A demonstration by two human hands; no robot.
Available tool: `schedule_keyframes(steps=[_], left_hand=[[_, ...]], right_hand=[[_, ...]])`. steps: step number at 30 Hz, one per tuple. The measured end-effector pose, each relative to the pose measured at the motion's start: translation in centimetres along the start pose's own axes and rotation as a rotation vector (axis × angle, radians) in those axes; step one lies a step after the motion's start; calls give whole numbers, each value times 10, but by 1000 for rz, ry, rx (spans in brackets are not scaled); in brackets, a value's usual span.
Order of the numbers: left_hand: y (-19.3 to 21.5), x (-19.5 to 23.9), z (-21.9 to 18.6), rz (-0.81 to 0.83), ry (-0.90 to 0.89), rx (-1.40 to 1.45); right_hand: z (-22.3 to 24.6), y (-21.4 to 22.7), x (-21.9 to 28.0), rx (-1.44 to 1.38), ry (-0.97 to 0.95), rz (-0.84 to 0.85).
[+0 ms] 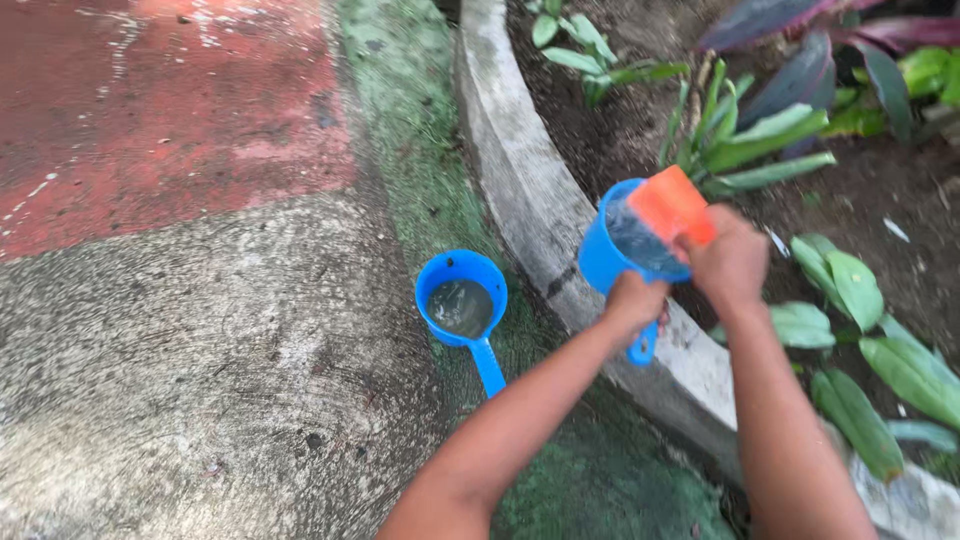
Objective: The person walks to a garden bed, then uses a blue scoop and an orange brush to scrub the concrete border of the planter. They repeatedly dip the brush in water and scrub the surface.
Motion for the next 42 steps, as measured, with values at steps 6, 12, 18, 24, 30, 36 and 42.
schedule_keyframes(steps=[6, 12, 18, 24, 30, 36, 42], left_hand=[[10, 15, -43, -145, -180, -354], [16, 22, -53, -111, -213, -489], [23, 23, -53, -98, -230, -698], [27, 41, -59, -137, -99, -556], [28, 47, -61, -202, -68, -692], [33, 37, -57, -224, -52, -693], [32, 39, -60, -225, -57, -722]], right_hand=[[-68, 78, 100, -45, -277, -427], [-130, 2, 213, 13, -618, -16], [-43, -108, 192, -84, -654, 52], [-180, -11, 267, 165, -741, 129], [-99, -19, 203, 291, -104, -398], [-79, -83, 218, -180, -431, 22], [-213, -5, 298, 198, -1001, -6]])
Point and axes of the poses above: each hand's wrist, its own x-axis away from the middle knuckle, its own y-axis out of the back of the hand, z = x × y, the point moved 9 cm from there along -x, towards the middle knuckle, and after that the axes turned 10 degrees about y, right-handed, at the moved point
